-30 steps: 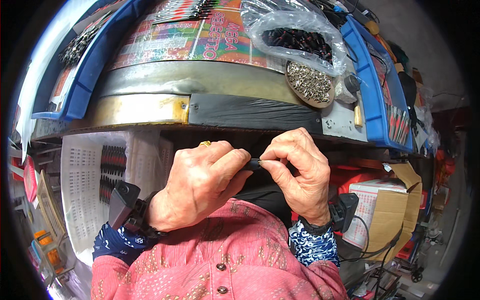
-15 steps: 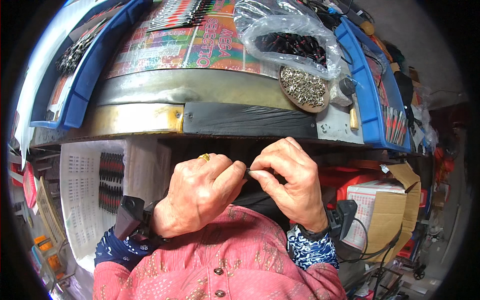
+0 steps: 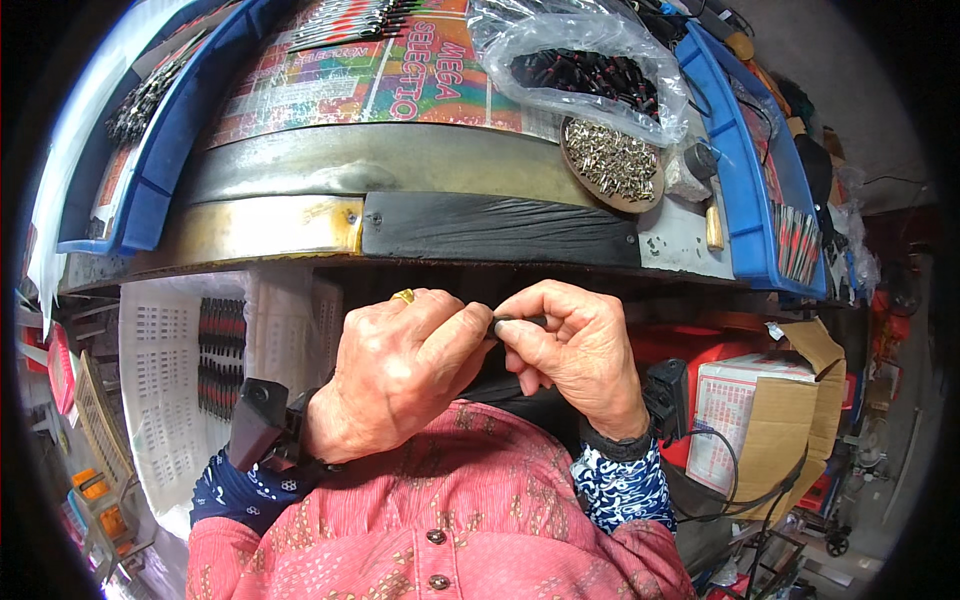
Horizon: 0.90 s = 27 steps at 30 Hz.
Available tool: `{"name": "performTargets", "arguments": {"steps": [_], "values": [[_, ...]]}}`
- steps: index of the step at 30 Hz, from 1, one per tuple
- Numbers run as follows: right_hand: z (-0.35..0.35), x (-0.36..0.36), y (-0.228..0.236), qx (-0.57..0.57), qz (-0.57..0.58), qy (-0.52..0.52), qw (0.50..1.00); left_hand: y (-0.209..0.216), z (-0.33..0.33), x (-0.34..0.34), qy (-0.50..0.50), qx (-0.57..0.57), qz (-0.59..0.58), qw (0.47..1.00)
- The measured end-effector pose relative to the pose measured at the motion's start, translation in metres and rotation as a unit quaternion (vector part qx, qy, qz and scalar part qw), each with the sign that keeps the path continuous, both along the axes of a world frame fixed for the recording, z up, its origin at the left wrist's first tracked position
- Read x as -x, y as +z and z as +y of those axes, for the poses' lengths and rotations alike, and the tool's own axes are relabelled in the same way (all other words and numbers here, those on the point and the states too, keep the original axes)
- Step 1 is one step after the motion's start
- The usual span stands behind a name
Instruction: The person repeatedly picks up small metal key blanks and black plastic key heads from a cluttered workbench, inserts the metal blanks into the plastic heads, and places the assembled units into a blue tray. The process is repeated multiple times with consistent hand movements.
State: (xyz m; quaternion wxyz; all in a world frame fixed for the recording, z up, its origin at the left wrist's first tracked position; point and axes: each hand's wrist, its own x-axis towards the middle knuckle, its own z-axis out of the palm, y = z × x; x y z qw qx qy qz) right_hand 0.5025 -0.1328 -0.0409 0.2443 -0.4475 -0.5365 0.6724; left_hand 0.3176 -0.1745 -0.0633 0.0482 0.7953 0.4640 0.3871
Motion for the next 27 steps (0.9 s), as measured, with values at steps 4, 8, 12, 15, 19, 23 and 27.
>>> {"name": "performTargets", "arguments": {"steps": [4,8,12,15,19,23,27], "values": [[0.001,-0.002,0.002,0.002,0.035,0.010,0.999,0.001,0.002,0.000,0.000,-0.004,-0.008,1.000],[0.002,-0.003,0.003,0.001,0.027,0.016,1.000,0.001,0.002,0.000,0.000,0.003,0.002,1.000],[0.002,-0.001,0.000,0.024,0.013,0.001,1.000,-0.002,0.001,-0.001,-0.010,-0.007,-0.002,1.000],[0.001,0.002,-0.002,0.017,0.039,-0.012,0.999,-0.003,0.001,-0.003,-0.007,-0.010,0.000,1.000],[0.000,0.006,-0.002,0.009,0.045,-0.032,0.998,0.000,0.003,-0.002,-0.004,-0.013,0.003,1.000],[0.002,0.003,0.001,0.002,0.053,-0.035,0.998,0.005,0.006,0.000,-0.013,0.006,-0.014,1.000],[0.010,-0.009,0.003,-0.096,0.041,-0.010,0.994,0.009,0.011,-0.002,-0.003,-0.006,-0.014,1.000]]}}
